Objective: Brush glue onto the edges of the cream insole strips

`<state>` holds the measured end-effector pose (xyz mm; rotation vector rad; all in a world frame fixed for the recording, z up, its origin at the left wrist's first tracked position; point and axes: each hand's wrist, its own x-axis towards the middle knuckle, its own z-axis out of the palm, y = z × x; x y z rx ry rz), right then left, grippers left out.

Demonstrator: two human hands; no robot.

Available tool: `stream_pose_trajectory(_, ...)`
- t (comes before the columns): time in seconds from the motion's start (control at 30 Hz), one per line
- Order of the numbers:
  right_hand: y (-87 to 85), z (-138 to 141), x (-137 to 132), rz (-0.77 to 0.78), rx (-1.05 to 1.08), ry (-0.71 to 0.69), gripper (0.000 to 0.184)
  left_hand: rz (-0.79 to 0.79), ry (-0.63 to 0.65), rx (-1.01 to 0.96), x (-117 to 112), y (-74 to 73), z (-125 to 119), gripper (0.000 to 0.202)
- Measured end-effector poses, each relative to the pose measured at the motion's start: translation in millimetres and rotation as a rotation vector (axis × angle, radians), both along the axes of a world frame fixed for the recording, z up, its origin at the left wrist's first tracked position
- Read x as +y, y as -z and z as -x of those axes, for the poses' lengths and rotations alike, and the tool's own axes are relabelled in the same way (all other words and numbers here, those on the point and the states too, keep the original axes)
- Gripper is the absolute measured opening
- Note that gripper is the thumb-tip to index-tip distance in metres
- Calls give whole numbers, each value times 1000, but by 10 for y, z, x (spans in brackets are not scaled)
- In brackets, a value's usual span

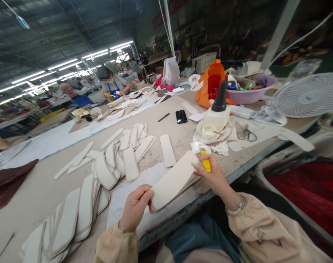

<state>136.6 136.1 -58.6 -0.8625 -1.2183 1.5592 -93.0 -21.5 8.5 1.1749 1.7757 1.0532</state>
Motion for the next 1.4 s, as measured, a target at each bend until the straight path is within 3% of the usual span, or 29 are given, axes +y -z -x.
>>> stream_pose_trajectory(0.13,37,-23,83,-109,-11,149,45,131,-95,-22,109,88,67,29)
stream_pose_trajectory(0.3,44,-90,99,-370,-423,292,33,236,-148,37,131,243,100,31)
stream_pose_trajectory(0.43,51,-82,39,-457,-735,225,28,285,-160,120,111,413,170,31)
stream_pose_trajectory(0.6,114,-40,2,-477,-890,122,22,298,-158,216,91,561,264,32)
stream_pose_trajectory(1.4,210,18,26,-528,-1125,60,16,338,-120,490,102,596,215,32)
